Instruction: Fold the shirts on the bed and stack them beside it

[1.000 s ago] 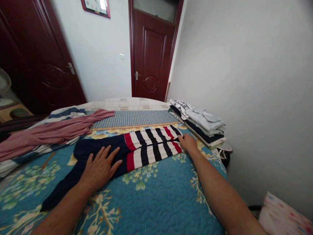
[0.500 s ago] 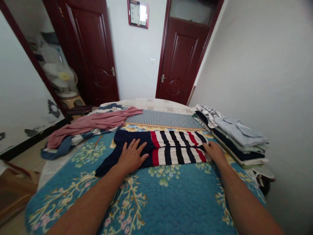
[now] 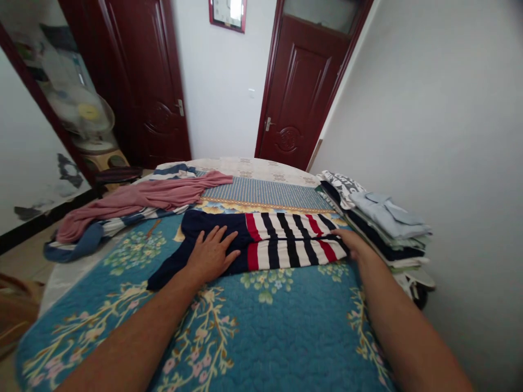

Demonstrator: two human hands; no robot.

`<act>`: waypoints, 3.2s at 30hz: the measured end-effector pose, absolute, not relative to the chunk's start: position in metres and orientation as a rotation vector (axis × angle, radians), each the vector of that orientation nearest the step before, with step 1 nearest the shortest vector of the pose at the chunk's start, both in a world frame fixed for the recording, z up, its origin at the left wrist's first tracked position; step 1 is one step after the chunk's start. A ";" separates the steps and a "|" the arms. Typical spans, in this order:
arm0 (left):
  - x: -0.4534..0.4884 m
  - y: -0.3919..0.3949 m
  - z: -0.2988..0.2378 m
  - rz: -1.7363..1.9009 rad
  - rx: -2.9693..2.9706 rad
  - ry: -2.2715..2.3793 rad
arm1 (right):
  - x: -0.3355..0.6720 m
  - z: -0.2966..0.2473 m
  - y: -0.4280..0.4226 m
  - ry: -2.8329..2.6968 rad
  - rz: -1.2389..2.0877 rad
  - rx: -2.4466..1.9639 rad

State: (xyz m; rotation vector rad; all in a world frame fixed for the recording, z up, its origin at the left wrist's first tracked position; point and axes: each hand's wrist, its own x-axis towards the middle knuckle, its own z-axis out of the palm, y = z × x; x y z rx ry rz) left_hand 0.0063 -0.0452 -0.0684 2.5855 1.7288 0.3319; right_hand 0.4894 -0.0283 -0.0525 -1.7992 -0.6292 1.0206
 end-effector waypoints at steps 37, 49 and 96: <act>0.004 -0.042 -0.070 0.429 2.591 1.702 | 0.228 -0.030 -0.058 -2.122 0.073 -2.050; 0.020 -0.054 -0.048 0.784 2.758 1.468 | 0.284 -0.050 -0.062 -2.113 0.038 -1.682; 0.072 -0.052 -0.068 0.327 2.699 1.367 | 0.307 -0.076 0.002 -1.813 0.039 -2.077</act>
